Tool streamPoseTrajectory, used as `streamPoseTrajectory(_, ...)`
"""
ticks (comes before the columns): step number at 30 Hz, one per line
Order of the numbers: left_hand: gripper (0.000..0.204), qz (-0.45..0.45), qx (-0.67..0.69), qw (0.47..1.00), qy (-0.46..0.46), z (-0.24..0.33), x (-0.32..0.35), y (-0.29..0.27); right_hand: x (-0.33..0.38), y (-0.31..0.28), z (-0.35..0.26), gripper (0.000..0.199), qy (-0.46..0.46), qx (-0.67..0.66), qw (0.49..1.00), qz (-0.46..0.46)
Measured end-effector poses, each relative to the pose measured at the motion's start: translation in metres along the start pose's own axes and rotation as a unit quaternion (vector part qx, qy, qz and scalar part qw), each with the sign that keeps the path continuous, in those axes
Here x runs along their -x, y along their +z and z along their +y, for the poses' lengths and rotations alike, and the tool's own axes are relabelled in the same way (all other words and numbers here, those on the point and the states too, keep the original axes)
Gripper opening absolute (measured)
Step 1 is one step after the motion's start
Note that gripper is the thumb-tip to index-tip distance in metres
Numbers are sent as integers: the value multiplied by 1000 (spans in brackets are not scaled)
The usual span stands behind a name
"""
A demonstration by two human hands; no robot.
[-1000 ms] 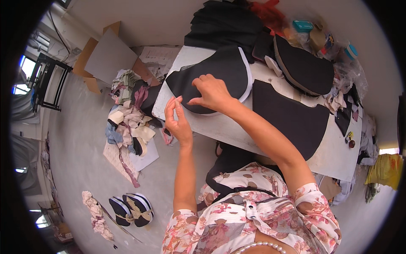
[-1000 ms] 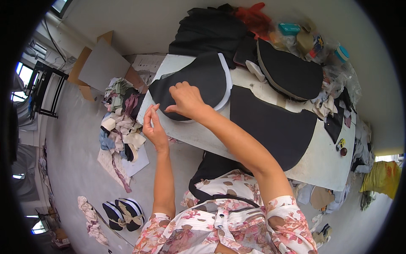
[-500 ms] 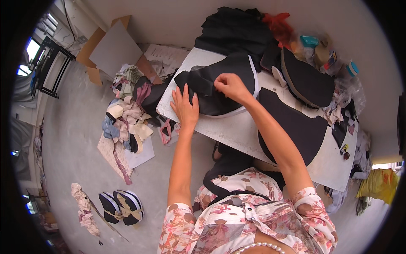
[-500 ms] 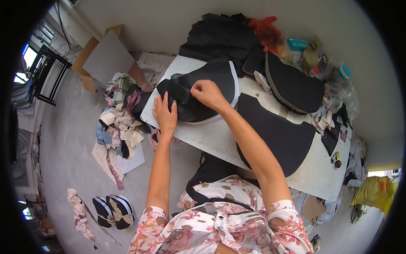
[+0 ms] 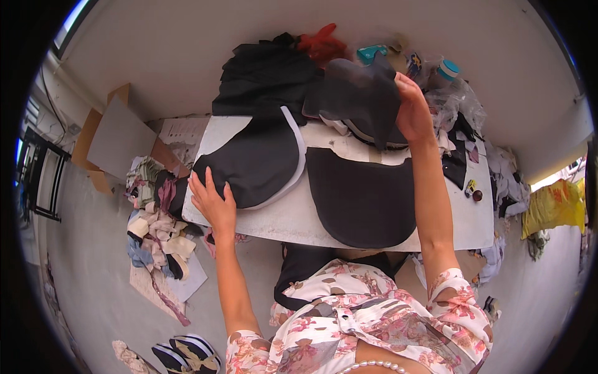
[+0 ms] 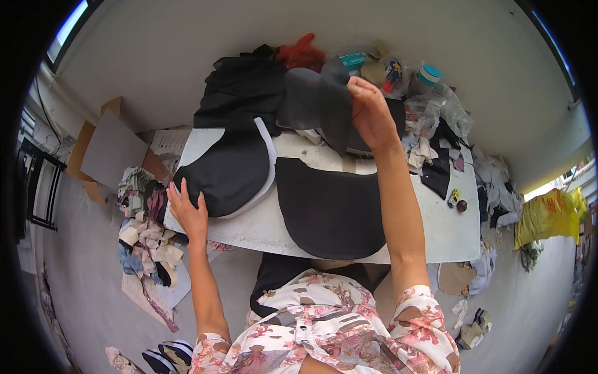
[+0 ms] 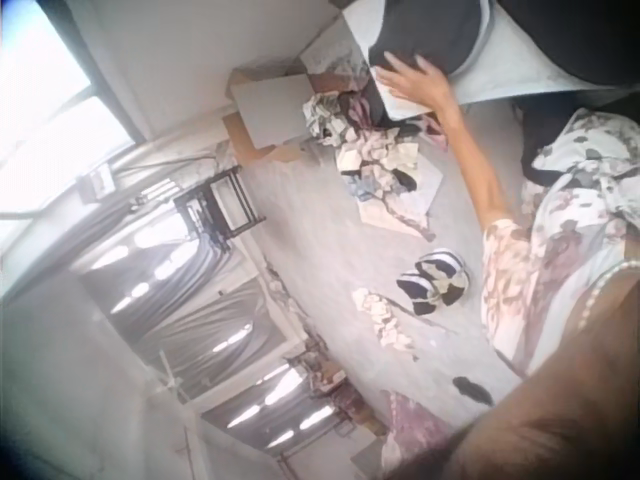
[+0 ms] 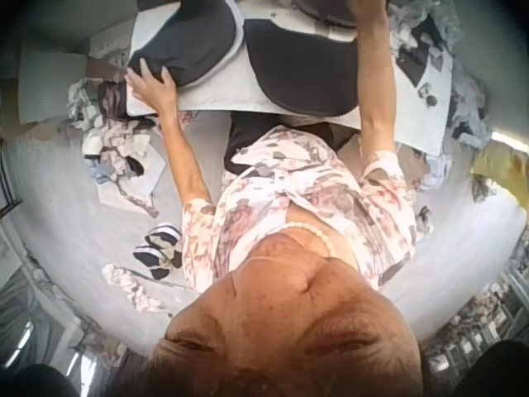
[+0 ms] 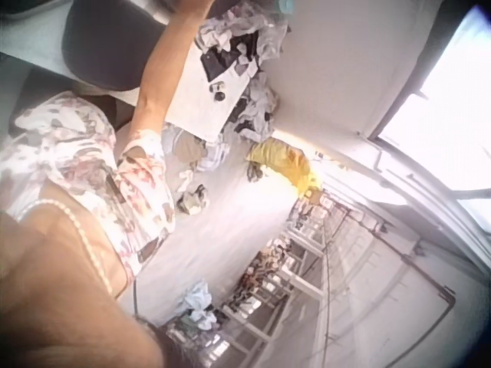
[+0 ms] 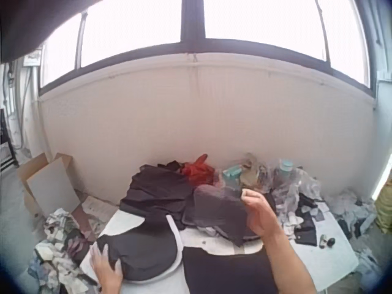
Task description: The person repeatedly picks up, unfolds, and places down black and beige fabric pieces on a white table. The person handles the pieces one at a time, smoothing them out and occasionally stacking them.
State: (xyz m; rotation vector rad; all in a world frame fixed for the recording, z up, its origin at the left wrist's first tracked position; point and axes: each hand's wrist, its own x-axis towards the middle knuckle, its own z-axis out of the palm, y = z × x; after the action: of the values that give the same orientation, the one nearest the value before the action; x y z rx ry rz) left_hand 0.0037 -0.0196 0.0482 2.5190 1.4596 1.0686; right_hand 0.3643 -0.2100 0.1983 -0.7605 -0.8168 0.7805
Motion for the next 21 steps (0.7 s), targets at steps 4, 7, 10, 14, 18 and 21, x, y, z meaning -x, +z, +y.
streamPoseTrajectory(4,42,-192,598,774,-81,85,-12,-47,37,51,-11,8,25,264,957,-118)
streamPoseTrajectory(7,51,-317,742,589,-44,119,-20,-59,56,83,14,9,-104,468,844,-240)
streamPoseTrajectory(10,38,-313,698,640,-72,145,-21,-67,73,99,50,15,-212,560,754,-268)
streamPoseTrajectory(14,10,-278,637,714,-83,153,-22,-66,76,100,37,29,-193,531,785,-254)
streamPoseTrajectory(18,12,-223,603,766,-7,161,-18,-89,47,75,33,67,-135,375,890,-221)
streamPoseTrajectory(21,14,-136,563,815,11,152,-13,-104,62,40,35,45,-25,492,826,-275)
